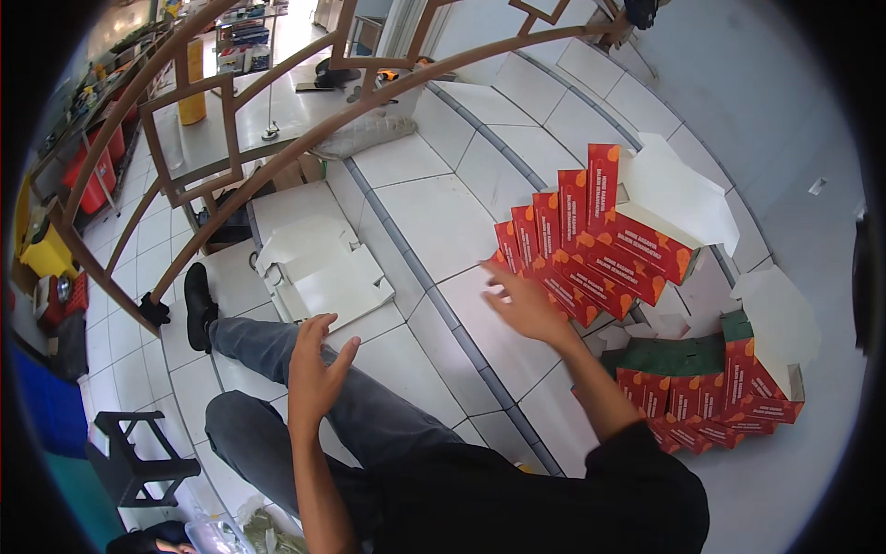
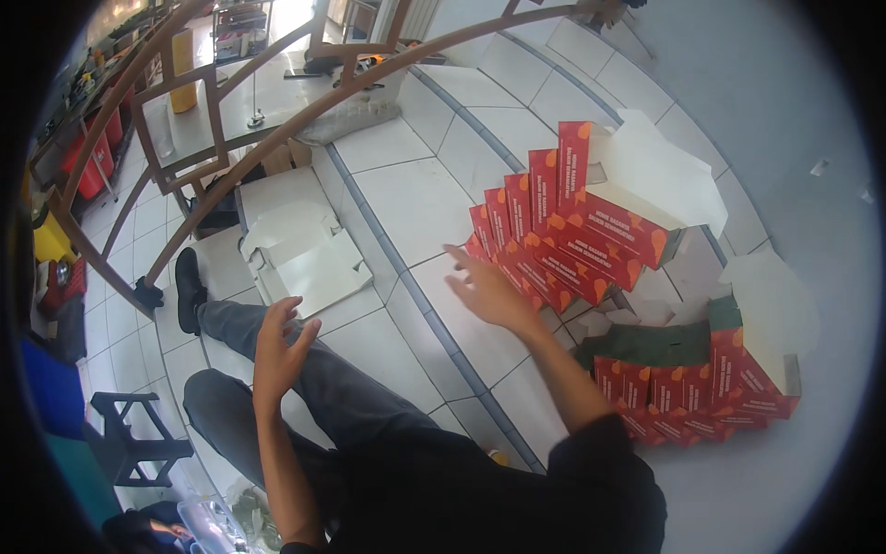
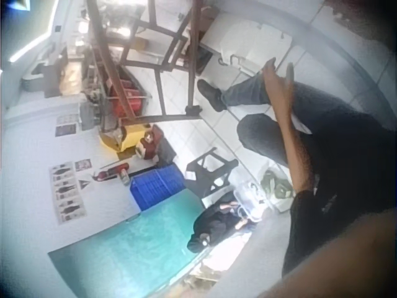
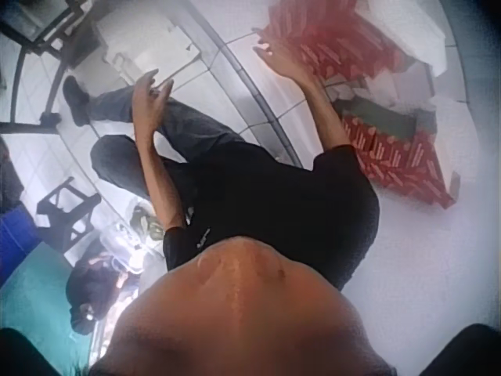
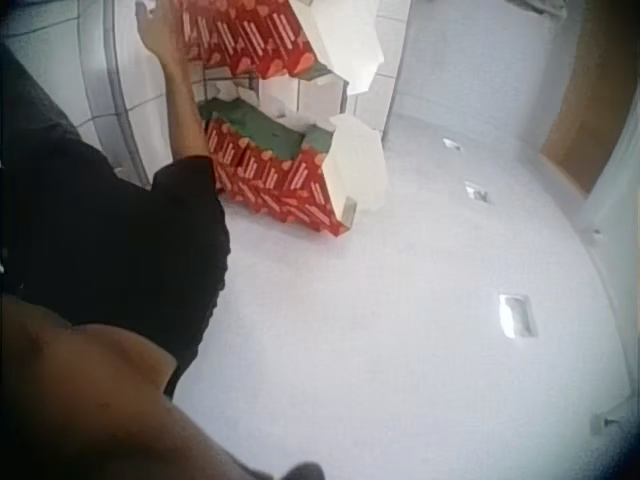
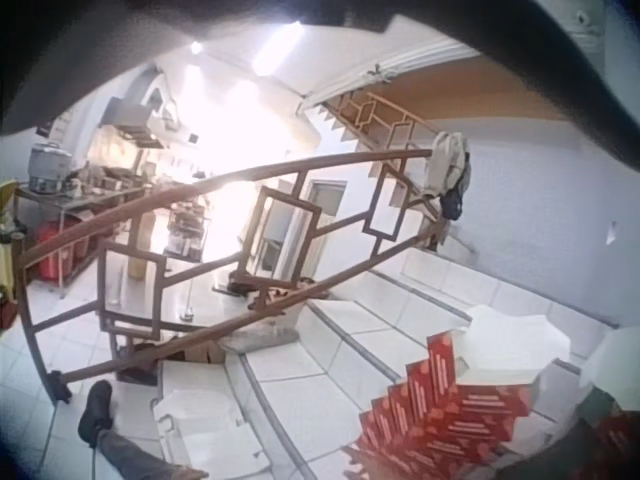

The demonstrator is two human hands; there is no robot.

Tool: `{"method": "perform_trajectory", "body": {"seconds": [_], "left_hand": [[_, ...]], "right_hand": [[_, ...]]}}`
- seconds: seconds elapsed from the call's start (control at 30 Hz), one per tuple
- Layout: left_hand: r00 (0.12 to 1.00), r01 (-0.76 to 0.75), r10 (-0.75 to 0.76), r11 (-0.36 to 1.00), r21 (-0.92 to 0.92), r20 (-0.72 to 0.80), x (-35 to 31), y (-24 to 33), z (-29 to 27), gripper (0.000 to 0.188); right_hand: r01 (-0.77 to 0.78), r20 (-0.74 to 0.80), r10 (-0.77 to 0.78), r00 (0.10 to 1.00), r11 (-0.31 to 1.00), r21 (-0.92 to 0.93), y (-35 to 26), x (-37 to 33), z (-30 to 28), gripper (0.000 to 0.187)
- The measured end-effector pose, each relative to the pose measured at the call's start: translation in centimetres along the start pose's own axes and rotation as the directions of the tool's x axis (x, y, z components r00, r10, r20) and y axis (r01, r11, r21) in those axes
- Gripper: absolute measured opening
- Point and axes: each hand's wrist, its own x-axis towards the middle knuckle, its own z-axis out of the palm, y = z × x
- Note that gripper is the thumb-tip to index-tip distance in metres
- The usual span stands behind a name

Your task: The person assembles multiple cardboard takeout boxes by folding the pre-cut flaps and stacking the finished boxes on a set of stairs.

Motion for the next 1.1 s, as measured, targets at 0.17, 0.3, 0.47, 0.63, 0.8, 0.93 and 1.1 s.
{"method": "perform_trajectory", "body": {"seconds": [0.17,0.3,0.47,0.63,0.8,0.93,1.1], "left_hand": [[0.999,0.01,-0.011,0.999,0.042,0.039,-0.2,0.4,0.7,0.046],[0.997,0.059,-0.062,0.996,0.069,0.042,-0.4,-0.1,-0.6,0.045],[0.996,0.075,-0.078,0.996,0.056,0.053,-0.1,0.0,-0.1,0.046],[0.995,0.076,-0.081,0.994,0.083,0.064,-0.3,0.2,-0.3,0.046],[0.999,0.04,-0.04,0.998,0.057,-0.003,-0.5,0.2,-0.5,0.045],[0.997,-0.001,0.005,0.999,0.051,-0.076,-0.3,1.2,0.0,0.04],[0.96,0.046,-0.103,0.975,-0.218,-0.26,-1.2,0.5,-1.4,0.027]], "right_hand": [[0.2,-0.373,-0.212,0.903,0.977,-0.07,14.1,10.6,9.6,0.07],[-0.154,-0.478,0.113,0.871,0.987,-0.048,9.9,16.4,8.9,0.079],[-0.348,-0.529,0.337,0.779,0.934,0.082,11.1,16.4,8.1,0.086],[-0.352,-0.534,0.359,0.766,0.928,0.119,11.6,12.7,8.4,0.087],[-0.369,-0.576,0.321,0.752,0.929,0.036,12.5,10.5,8.3,0.085],[-0.056,-0.567,0.003,0.823,0.996,-0.076,12.2,10.8,11.4,0.055],[0.396,-0.234,-0.46,0.857,0.876,-0.274,0.5,13.1,20.5,0.038]]}}
